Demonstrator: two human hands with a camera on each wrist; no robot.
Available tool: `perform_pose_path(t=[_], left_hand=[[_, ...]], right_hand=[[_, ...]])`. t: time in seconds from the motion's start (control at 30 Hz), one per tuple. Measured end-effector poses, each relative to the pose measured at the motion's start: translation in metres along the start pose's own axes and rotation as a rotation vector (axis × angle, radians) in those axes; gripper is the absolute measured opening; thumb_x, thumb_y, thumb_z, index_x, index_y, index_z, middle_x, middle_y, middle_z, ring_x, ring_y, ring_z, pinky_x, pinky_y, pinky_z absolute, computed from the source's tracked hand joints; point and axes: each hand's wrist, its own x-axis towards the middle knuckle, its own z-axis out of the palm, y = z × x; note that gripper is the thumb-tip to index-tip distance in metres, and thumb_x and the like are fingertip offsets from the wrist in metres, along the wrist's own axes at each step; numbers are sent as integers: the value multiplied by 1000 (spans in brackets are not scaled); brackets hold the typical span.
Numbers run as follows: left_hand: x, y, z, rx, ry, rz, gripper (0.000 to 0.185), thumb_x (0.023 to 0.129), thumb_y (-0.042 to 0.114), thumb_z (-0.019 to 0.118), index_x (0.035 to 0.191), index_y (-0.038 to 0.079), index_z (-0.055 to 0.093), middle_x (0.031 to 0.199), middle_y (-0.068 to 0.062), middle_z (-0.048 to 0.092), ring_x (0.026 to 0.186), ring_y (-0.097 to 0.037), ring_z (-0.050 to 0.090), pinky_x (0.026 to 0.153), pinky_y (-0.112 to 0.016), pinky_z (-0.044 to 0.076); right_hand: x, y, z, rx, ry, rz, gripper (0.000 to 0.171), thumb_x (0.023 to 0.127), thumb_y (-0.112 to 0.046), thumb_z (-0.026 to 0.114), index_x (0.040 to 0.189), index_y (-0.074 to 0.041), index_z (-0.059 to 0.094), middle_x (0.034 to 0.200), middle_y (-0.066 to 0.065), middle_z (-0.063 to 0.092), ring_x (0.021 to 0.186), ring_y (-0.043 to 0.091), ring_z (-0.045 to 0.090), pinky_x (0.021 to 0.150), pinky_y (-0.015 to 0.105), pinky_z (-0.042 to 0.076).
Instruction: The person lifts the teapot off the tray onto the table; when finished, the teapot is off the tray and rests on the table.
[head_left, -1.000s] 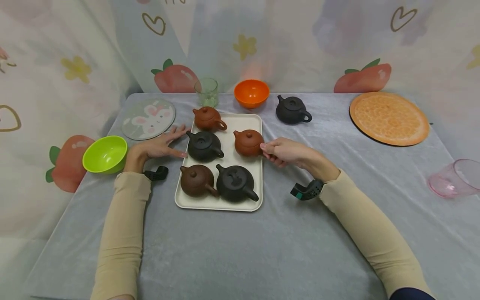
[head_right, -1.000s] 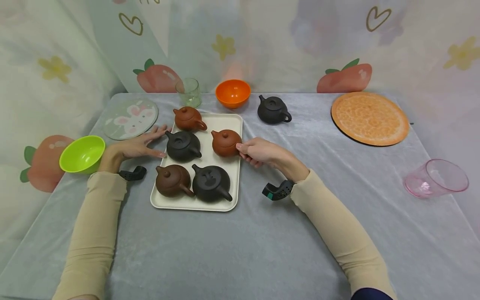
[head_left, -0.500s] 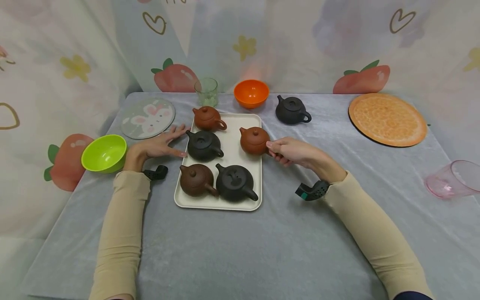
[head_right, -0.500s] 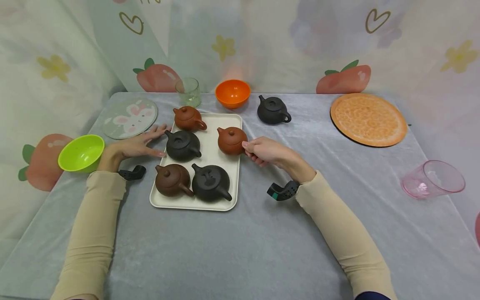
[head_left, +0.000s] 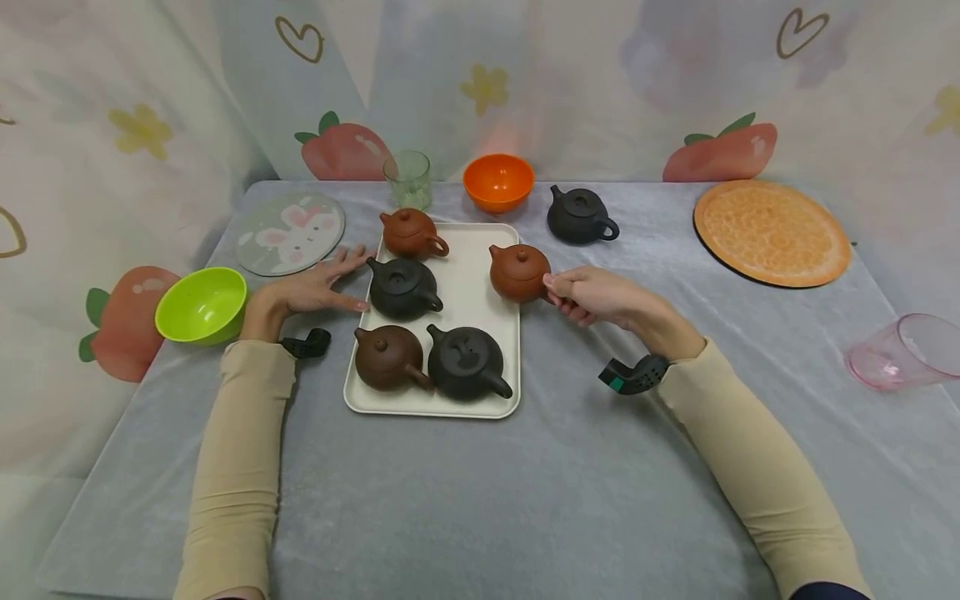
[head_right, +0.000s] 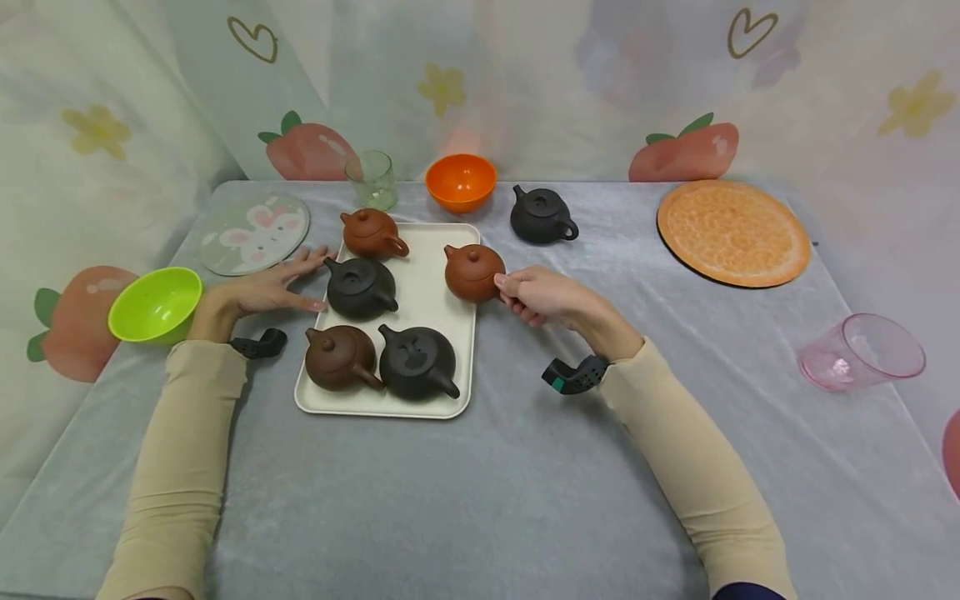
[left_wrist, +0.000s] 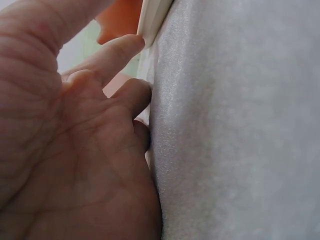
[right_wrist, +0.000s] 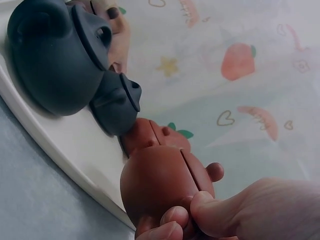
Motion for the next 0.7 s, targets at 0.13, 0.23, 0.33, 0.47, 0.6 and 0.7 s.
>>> perform_pose_path(t=[0.13,0.23,0.33,0.47,0.6,0.7], left_hand=[[0,-2,0,-7,5,-3,97,85,31,75,158,29,11,165,1,-10,149,-26,-22,114,-65,-3],[0,-4,-1,-16,10,-15,99,86,30,75,158,25,9,164,1,-11,148,-25,-23,114,-65,-5],[0,-3,0,-25,7,-22,100,86,30,74,158,20,5,164,0,-14,147,-25,-25,113,-65,-8],[0,-3,0,-34,0,-19,100,86,30,74,158,23,6,164,1,-13,147,-24,-25,113,-65,-8],[2,-4,0,-30,1,-19,99,86,30,76,158,29,9,164,3,-11,148,-24,-24,114,-65,-5],[3,-4,0,-20,0,-17,98,85,29,76,158,31,10,165,2,-11,148,-25,-23,114,-65,-4]], right_hand=[[-1,-1,-4,11,3,-2,43,107,-35,36,87,2,46,75,2,41,56,10,31,53,23,27],[-2,-1,-6,26,13,2,42,107,-34,36,86,1,47,74,2,42,56,10,30,53,23,27],[-2,0,-8,38,26,7,42,107,-33,37,85,1,48,73,2,42,55,10,29,53,23,26],[-4,3,-12,39,33,26,42,107,-33,36,85,1,47,73,2,41,55,10,29,52,23,26],[-7,6,-16,24,38,41,43,106,-37,36,86,-1,49,75,1,43,58,10,32,54,23,29],[-9,7,-20,20,40,48,43,106,-39,37,86,-3,49,77,1,44,59,9,34,56,24,32]])
